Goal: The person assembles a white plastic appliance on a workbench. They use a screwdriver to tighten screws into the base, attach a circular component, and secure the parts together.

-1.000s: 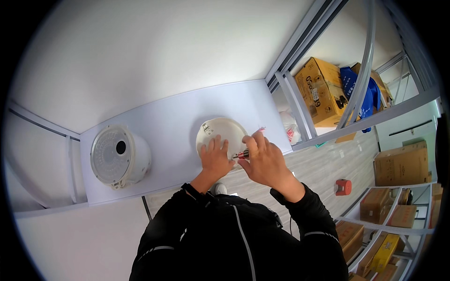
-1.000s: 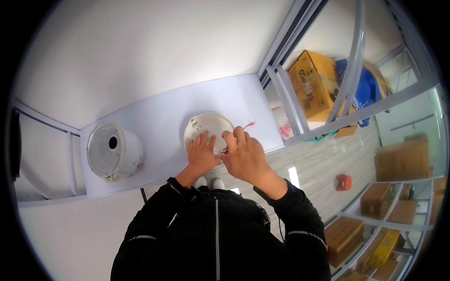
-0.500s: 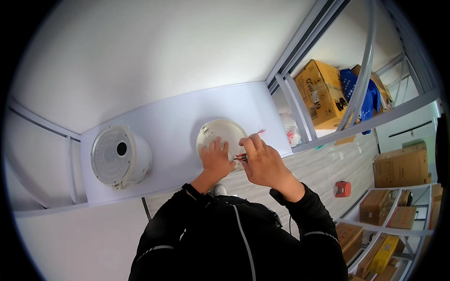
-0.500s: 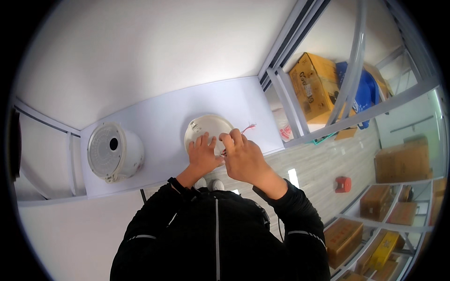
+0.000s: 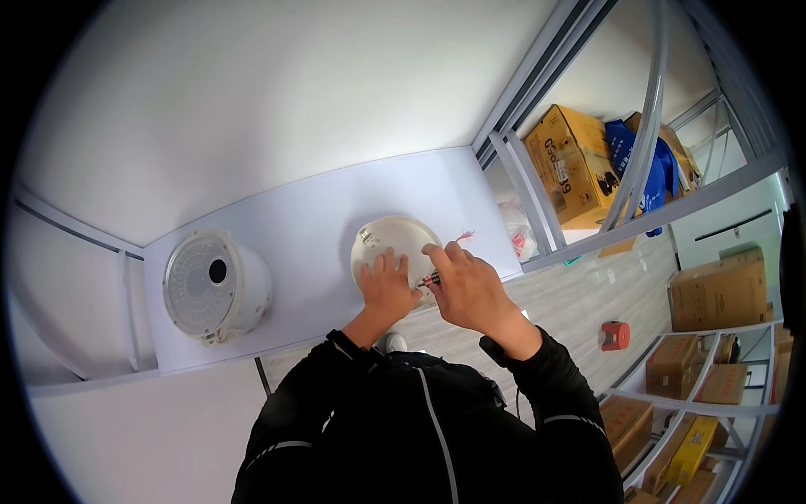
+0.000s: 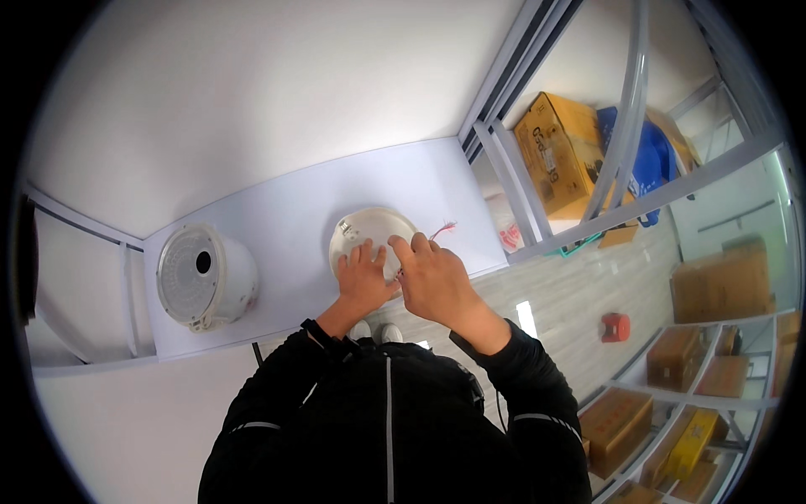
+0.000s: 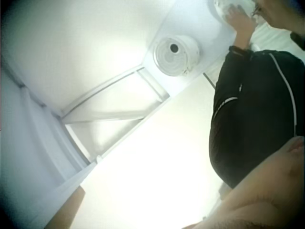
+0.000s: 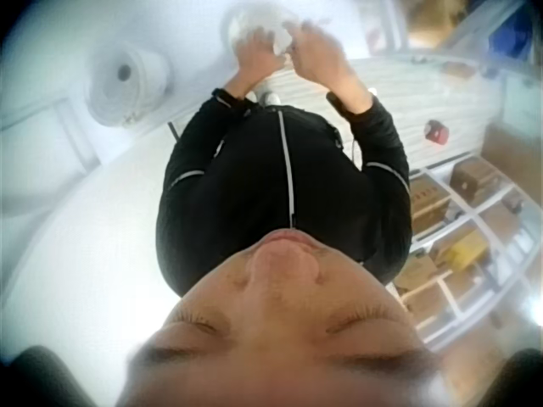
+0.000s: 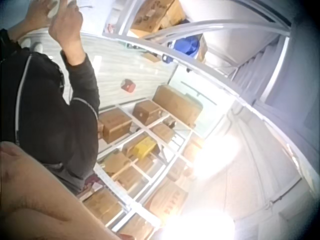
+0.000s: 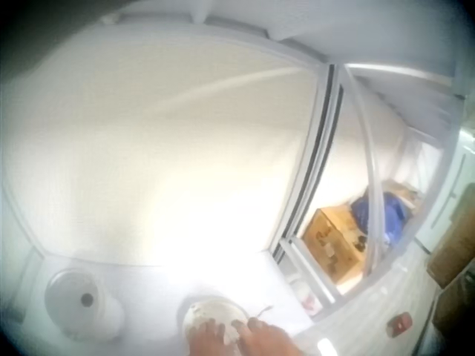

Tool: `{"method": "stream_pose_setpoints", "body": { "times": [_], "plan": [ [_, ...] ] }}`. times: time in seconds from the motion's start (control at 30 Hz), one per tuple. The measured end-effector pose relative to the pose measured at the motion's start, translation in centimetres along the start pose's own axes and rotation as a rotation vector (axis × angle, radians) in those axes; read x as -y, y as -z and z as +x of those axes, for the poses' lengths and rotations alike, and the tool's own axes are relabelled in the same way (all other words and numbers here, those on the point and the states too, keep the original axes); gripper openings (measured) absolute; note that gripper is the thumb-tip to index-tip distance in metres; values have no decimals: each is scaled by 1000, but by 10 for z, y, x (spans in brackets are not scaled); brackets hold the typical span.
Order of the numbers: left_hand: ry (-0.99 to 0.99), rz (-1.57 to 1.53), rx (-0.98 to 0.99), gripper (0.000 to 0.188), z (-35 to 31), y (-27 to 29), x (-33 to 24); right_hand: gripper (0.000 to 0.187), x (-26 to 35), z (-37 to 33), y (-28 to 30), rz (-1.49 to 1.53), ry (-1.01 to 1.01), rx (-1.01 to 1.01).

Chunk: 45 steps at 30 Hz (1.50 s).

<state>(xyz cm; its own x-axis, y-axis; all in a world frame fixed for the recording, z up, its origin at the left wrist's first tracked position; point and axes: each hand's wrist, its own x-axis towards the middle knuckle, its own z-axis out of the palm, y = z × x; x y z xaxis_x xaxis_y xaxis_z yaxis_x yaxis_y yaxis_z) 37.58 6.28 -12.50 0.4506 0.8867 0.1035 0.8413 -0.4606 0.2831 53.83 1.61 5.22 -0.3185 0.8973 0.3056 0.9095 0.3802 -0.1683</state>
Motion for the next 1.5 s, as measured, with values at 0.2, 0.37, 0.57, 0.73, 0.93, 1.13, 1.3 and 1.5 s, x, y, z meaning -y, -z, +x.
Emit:
{"method": "stream_pose_setpoints", "body": {
  "times": [0.2,0.37,0.57,0.73,0.93,1.13,1.3,1.5],
  "plan": [
    [-8,-9,23,80,1,4,1,53,1,-2,-12,19,-216,109],
    [14,-49,63,85,0,5,3,44,-1,-4,-11,152,-180,12],
    [30,-92,161,91,1,13,2,30,-5,-2,8,303,-264,-151],
    [33,-129,168,102,-4,6,4,37,-33,-1,6,364,-436,-341],
    [-35,2,420,132,-8,47,-1,40,-87,-18,-60,530,-805,-337],
    [-49,-19,361,134,-16,40,18,36,-93,-25,-106,597,-860,-342],
    [-125,-85,226,120,-28,26,31,40,-107,-38,-145,656,-862,-228],
    [-203,-179,131,104,-36,17,52,41,-103,-38,-171,553,-765,-181]
  ]
}}
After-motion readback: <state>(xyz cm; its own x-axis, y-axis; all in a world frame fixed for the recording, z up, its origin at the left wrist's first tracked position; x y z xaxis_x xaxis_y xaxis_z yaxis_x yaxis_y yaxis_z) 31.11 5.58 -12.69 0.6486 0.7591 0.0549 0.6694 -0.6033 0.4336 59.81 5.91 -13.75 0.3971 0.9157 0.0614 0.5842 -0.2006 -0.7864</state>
